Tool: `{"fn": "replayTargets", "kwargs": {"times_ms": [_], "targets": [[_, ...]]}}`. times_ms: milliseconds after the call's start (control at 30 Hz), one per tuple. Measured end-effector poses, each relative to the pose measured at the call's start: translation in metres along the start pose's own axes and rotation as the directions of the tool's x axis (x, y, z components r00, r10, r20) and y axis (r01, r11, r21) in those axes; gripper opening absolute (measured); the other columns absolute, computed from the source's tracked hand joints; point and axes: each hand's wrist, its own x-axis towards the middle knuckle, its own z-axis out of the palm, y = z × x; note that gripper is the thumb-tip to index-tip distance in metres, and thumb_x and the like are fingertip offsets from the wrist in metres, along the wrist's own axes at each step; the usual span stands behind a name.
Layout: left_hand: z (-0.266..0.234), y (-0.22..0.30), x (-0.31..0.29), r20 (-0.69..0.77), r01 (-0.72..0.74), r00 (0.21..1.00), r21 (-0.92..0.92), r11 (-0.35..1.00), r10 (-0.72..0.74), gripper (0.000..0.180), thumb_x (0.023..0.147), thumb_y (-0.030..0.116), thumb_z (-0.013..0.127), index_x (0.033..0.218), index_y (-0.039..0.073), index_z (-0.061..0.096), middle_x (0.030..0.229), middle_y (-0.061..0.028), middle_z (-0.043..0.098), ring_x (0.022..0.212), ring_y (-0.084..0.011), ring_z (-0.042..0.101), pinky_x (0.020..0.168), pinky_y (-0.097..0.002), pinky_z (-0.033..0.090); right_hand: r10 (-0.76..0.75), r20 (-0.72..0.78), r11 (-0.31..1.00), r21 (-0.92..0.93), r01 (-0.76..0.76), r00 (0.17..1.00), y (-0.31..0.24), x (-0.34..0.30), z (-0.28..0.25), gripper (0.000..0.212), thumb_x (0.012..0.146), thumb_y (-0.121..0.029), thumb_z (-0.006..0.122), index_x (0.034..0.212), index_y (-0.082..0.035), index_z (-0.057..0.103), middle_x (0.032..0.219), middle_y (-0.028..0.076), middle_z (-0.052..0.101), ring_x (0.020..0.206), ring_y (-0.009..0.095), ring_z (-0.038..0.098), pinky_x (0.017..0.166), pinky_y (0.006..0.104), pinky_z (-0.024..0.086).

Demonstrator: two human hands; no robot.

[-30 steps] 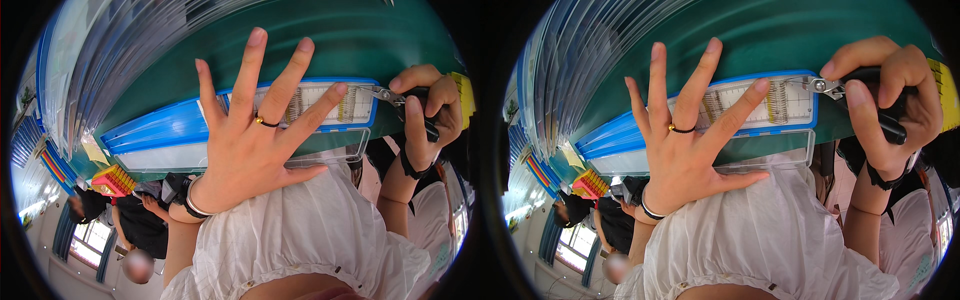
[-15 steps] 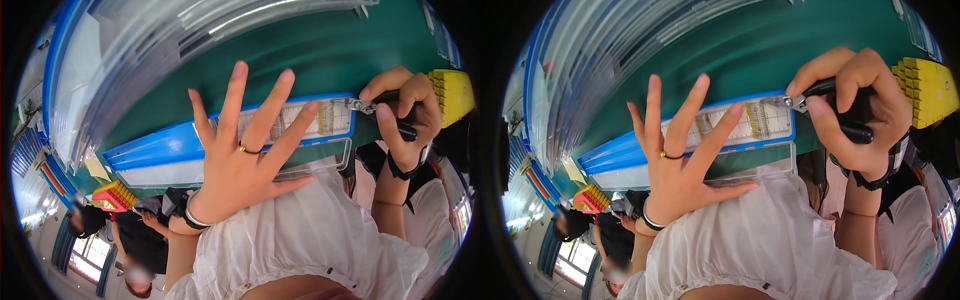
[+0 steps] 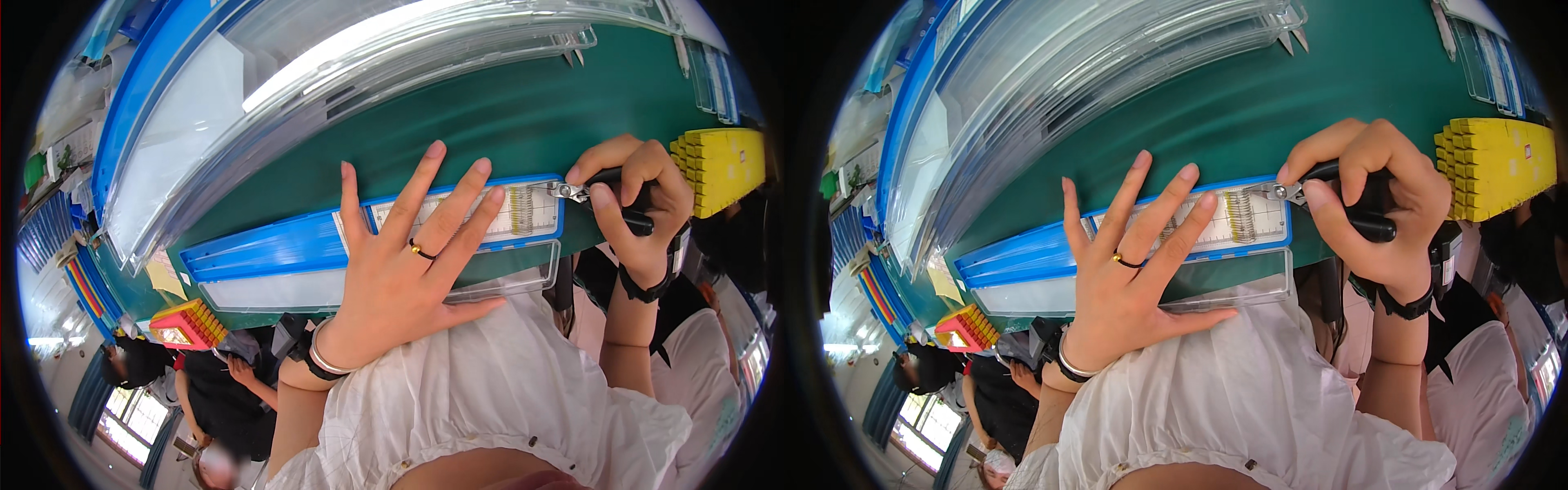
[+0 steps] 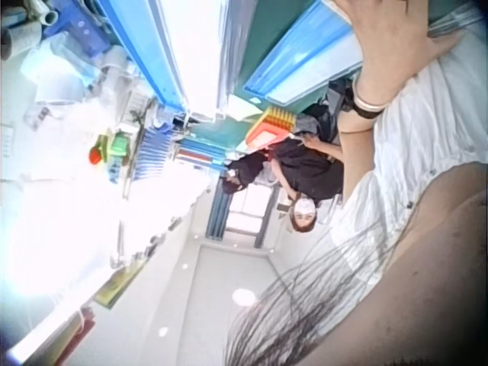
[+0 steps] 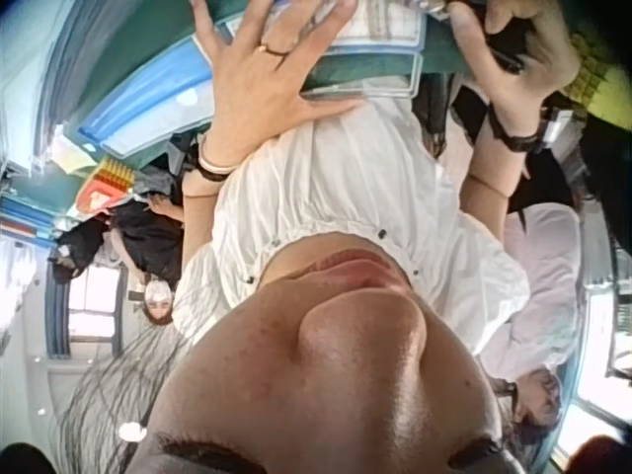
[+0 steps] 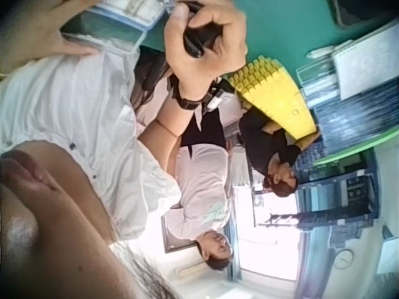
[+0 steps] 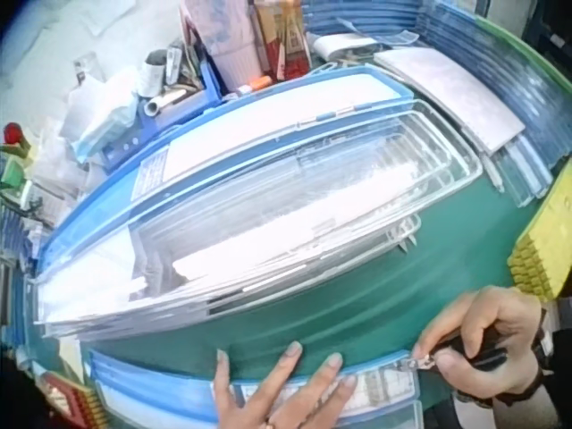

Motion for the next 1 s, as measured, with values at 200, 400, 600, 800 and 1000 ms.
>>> {"fn": "replayTargets", "kwargs": {"times_ms": [200,400,600,800,1000], "targets": [[0.0019,-0.0007,-0.0014,-0.016,-0.006,1.000,0.003,1.000,0.006,0.097,0.061,0.062,0.086,0.145,0.020,0.060,0.156,-0.0037,0.051,0.147,-0.0346,0.044,0.116,-0.0751,0.008,0.034,-0.028,0.998,0.044,-0.033,0.999,-0.0009,-0.0007,0.0039,0.026,0.084,0.011,0.065,0.084,-0.006,0.044,0.091,0.021,0.071,0.084,0.019,0.068,0.078,0.0299,0.054],[0.0028,-0.0005,-0.0021,-0.031,-0.008,0.999,0.000,1.000,0.008,0.098,0.060,0.061,0.087,0.144,0.020,0.060,0.156,-0.0040,0.051,0.146,-0.0349,0.045,0.116,-0.0743,0.008,0.031,-0.028,0.999,0.028,-0.030,0.999,-0.0011,-0.0010,0.0027,0.026,0.085,0.011,0.064,0.084,-0.006,0.044,0.091,0.021,0.070,0.085,0.019,0.068,0.079,0.0293,0.054],[0.0033,0.0000,-0.0013,-0.033,-0.013,0.999,0.011,1.000,0.013,0.097,0.060,0.061,0.087,0.144,0.019,0.061,0.156,-0.0036,0.052,0.145,-0.0347,0.045,0.117,-0.0739,0.008,0.027,-0.018,0.999,0.018,-0.026,0.999,0.0008,-0.0016,0.0021,0.026,0.085,0.011,0.064,0.085,-0.006,0.044,0.092,0.021,0.071,0.085,0.018,0.068,0.080,0.0291,0.053],[0.0046,-0.0010,-0.0021,-0.043,-0.010,0.999,0.018,1.000,0.011,0.096,0.061,0.061,0.086,0.143,0.019,0.061,0.155,-0.0034,0.052,0.145,-0.0342,0.046,0.117,-0.0734,0.008,0.012,-0.025,0.998,0.055,-0.010,1.000,0.0010,-0.0025,0.0033,0.026,0.085,0.011,0.063,0.089,-0.006,0.044,0.094,0.023,0.069,0.086,0.018,0.066,0.081,0.0292,0.052],[0.0051,-0.0017,-0.0031,-0.047,-0.014,0.999,0.017,1.000,0.015,0.095,0.061,0.062,0.086,0.143,0.019,0.061,0.155,-0.0035,0.052,0.145,-0.0338,0.046,0.117,-0.0731,0.008,-0.004,-0.040,0.998,0.064,0.006,0.999,0.0023,-0.0040,0.0019,0.027,0.084,0.011,0.063,0.089,-0.006,0.044,0.093,0.023,0.069,0.085,0.019,0.065,0.080,0.0290,0.052]]}}
